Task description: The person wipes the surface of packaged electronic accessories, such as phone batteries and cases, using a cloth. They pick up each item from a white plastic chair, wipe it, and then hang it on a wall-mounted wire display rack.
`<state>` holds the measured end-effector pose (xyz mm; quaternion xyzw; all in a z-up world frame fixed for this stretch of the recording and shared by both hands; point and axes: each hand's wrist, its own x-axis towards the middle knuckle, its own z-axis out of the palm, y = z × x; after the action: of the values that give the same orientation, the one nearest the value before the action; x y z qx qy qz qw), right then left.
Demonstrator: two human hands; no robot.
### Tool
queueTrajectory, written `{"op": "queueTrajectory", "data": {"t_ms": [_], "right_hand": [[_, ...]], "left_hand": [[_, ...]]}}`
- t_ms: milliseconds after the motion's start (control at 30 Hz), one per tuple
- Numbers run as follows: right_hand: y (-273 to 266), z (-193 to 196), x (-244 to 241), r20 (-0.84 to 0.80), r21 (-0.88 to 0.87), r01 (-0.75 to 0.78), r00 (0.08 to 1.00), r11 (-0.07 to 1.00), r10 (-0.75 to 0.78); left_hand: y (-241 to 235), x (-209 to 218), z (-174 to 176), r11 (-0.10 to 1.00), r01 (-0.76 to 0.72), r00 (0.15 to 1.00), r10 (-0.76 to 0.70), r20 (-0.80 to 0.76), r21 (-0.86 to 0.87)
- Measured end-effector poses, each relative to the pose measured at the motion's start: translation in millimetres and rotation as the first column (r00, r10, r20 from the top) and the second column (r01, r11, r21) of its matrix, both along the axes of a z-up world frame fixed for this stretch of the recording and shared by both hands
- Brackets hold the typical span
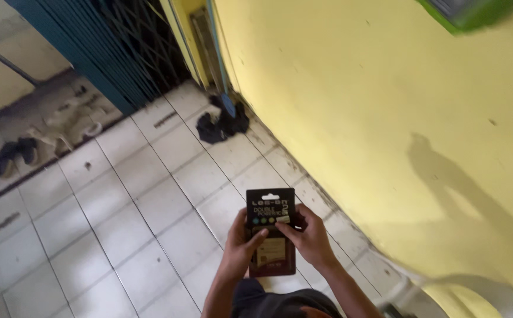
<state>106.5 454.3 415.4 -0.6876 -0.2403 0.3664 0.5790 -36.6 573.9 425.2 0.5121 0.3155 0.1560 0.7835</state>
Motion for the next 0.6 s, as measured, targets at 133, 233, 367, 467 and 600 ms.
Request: {"op": "queueTrajectory", "data": {"t_ms": [133,233,367,467,600], "right_hand": [[74.9,4.9,8.1,0.014,-0.078,-0.001,1.0,0.997,0.002],[126.2,7.0,24.2,0.109,-0.097,-0.051,0.992,0.994,0.061],[181.3,9.4,52.1,0.132,-0.096,-0.141,0.979,0.985,0.153],[228.0,0.2,90.0,0.1,-0.109,-0.098,0.989,0.989,0.109],[284.3,-5.8,140.6,0.069,0.023,0.016,0.997,1.0,-0.018]], "left_hand": [[79.5,10.6,0.0,1.0,0.003,1.0,-0.003,-0.01,-0.025],[126.7,27.1,-7.2,0.996,-0.017,1.0,0.016,-0.014,-0.088],[190.3,62.9,-20.4,0.994,-0.031,0.986,0.047,0.157,-0.102],[241.1,99.5,-36.2,0.99,-0.02,0.99,0.038,0.133,-0.139],[309.3,161.9,-47.3,0.992,0.023,0.985,-0.002,0.17,-0.122]]}}
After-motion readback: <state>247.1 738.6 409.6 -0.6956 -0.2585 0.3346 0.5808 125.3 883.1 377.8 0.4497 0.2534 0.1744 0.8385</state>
